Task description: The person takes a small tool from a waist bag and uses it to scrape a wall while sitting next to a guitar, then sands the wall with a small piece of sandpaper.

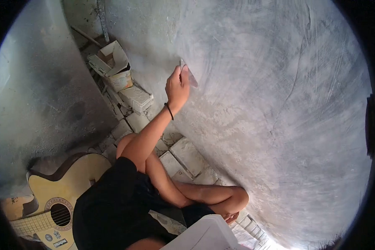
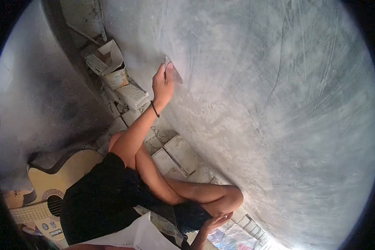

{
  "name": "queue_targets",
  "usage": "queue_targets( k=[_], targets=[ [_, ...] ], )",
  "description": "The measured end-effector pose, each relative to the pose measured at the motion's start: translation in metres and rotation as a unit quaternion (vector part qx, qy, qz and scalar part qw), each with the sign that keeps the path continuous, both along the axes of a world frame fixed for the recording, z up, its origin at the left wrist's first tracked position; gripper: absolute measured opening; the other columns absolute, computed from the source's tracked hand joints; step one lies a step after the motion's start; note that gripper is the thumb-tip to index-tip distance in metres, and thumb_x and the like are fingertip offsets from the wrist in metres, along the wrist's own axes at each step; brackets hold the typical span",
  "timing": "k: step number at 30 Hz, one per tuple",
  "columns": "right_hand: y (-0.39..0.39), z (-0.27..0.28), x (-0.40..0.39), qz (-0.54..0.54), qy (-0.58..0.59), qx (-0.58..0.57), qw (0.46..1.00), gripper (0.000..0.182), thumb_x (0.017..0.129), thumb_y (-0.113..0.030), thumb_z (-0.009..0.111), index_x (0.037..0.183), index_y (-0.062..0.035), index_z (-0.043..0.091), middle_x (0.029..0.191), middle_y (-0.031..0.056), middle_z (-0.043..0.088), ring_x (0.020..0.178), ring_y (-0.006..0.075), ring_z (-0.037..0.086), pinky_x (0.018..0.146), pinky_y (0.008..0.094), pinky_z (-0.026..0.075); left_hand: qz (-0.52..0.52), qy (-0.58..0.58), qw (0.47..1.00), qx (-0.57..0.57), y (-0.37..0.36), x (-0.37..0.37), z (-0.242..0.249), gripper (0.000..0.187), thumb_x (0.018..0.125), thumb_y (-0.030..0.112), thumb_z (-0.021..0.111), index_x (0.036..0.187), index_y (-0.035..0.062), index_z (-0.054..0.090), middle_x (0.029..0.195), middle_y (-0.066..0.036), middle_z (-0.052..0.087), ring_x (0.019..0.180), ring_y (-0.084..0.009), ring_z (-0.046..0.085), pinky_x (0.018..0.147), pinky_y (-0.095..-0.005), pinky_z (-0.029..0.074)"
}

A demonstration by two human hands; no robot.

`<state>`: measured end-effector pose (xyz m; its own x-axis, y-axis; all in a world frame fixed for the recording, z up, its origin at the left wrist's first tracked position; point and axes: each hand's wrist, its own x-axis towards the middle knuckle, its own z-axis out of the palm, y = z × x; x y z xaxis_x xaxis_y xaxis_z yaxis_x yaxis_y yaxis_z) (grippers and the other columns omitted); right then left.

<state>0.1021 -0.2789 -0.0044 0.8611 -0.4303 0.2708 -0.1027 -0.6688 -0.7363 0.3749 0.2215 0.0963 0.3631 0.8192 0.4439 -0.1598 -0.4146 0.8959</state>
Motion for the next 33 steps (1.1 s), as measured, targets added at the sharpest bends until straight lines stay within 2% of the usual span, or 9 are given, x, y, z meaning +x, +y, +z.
queue_targets(
  k=[3, 6, 8, 10, 11, 24, 28, 30, 33],
  targets=[
    [-0.007, -0.005, 0.001, -0.010, -0.005, -0.029, 1.000, 0.079, 0.098, -0.059, 0.040, 0.144, 0.0048, 0.038, 0.144, 0.0282, 0.041, 0.132, 0.0410, 0.040, 0.109, 0.0482, 0.031, 0.012, -0.002, 1.000, 0.016, 0.007, 0.006, -0.003, 0.030, 0.101, 0.029, 0.050, 0.087, 0.0022, 0.052, 0.074, -0.022, 0.059, 0.072, -0.0448, 0.058, 0.062, -0.0485, 0.042],
    [-0.004, 0.000, -0.001, -0.004, 0.005, -0.045, 0.999, 0.080, 0.097, -0.061, 0.040, 0.143, 0.0051, 0.039, 0.143, 0.0293, 0.041, 0.132, 0.0416, 0.040, 0.109, 0.0483, 0.030, 0.022, -0.032, 0.999, 0.002, -0.006, 0.006, -0.002, 0.035, 0.103, 0.029, 0.048, 0.084, -0.0009, 0.050, 0.067, -0.019, 0.052, 0.058, -0.0270, 0.043, 0.060, -0.0398, 0.040],
    [-0.001, -0.002, 0.004, -0.002, 0.000, -0.013, 1.000, 0.081, 0.097, -0.061, 0.041, 0.143, 0.0056, 0.038, 0.143, 0.0295, 0.041, 0.132, 0.0416, 0.040, 0.110, 0.0486, 0.030, 0.018, -0.035, 0.999, 0.005, 0.000, 0.004, 0.003, 0.036, 0.103, 0.029, 0.048, 0.084, -0.0011, 0.049, 0.066, -0.018, 0.053, 0.058, -0.0279, 0.044, 0.060, -0.0399, 0.041],
    [-0.014, -0.014, 0.005, -0.023, -0.009, -0.011, 1.000, 0.082, 0.097, -0.062, 0.041, 0.144, 0.0063, 0.037, 0.143, 0.0291, 0.040, 0.132, 0.0412, 0.040, 0.110, 0.0485, 0.030, 0.025, -0.008, 1.000, -0.010, 0.019, 0.007, 0.008, 0.033, 0.102, 0.030, 0.048, 0.085, 0.0018, 0.051, 0.073, -0.020, 0.061, 0.071, -0.0422, 0.060, 0.063, -0.0479, 0.043],
    [-0.020, -0.016, -0.002, -0.028, -0.005, -0.014, 0.999, 0.082, 0.097, -0.062, 0.041, 0.144, 0.0063, 0.037, 0.143, 0.0291, 0.040, 0.132, 0.0412, 0.040, 0.110, 0.0485, 0.030, 0.008, -0.005, 0.999, -0.042, 0.017, 0.004, 0.014, 0.031, 0.102, 0.030, 0.047, 0.089, 0.0019, 0.053, 0.077, -0.021, 0.062, 0.075, -0.0430, 0.061, 0.065, -0.0480, 0.044],
    [-0.014, -0.018, 0.001, -0.004, -0.030, 0.008, 1.000, 0.082, 0.097, -0.061, 0.043, 0.144, 0.0062, 0.036, 0.146, 0.0274, 0.039, 0.133, 0.0398, 0.041, 0.110, 0.0487, 0.033, 0.019, -0.044, 0.999, -0.025, 0.003, 0.001, 0.003, 0.033, 0.103, 0.030, 0.047, 0.090, 0.0014, 0.056, 0.077, -0.020, 0.062, 0.075, -0.0408, 0.060, 0.067, -0.0436, 0.045],
    [-0.013, -0.011, -0.004, 0.003, -0.007, 0.006, 1.000, 0.083, 0.097, -0.061, 0.045, 0.145, 0.0062, 0.035, 0.146, 0.0275, 0.038, 0.133, 0.0390, 0.040, 0.110, 0.0481, 0.032, -0.002, 0.032, 0.996, -0.082, 0.010, 0.006, -0.001, 0.032, 0.102, 0.032, 0.047, 0.095, 0.0022, 0.059, 0.083, -0.022, 0.064, 0.083, -0.0428, 0.062, 0.072, -0.0436, 0.048],
    [-0.015, -0.018, -0.002, 0.012, -0.013, 0.021, 1.000, 0.082, 0.097, -0.060, 0.044, 0.145, 0.0060, 0.034, 0.146, 0.0274, 0.038, 0.134, 0.0388, 0.040, 0.110, 0.0479, 0.032, -0.007, 0.000, 0.999, -0.046, -0.014, 0.002, -0.004, 0.035, 0.103, 0.030, 0.045, 0.087, 0.0008, 0.054, 0.079, -0.023, 0.061, 0.073, -0.0428, 0.058, 0.069, -0.0449, 0.046],
    [-0.015, -0.018, 0.001, 0.011, -0.024, 0.034, 0.999, 0.082, 0.098, -0.060, 0.043, 0.146, 0.0060, 0.034, 0.146, 0.0272, 0.038, 0.134, 0.0387, 0.039, 0.111, 0.0474, 0.031, -0.021, 0.023, 0.996, -0.081, 0.036, 0.008, -0.005, 0.036, 0.103, 0.034, 0.045, 0.093, 0.0010, 0.056, 0.086, -0.025, 0.063, 0.083, -0.0446, 0.060, 0.075, -0.0465, 0.046]
  ],
)
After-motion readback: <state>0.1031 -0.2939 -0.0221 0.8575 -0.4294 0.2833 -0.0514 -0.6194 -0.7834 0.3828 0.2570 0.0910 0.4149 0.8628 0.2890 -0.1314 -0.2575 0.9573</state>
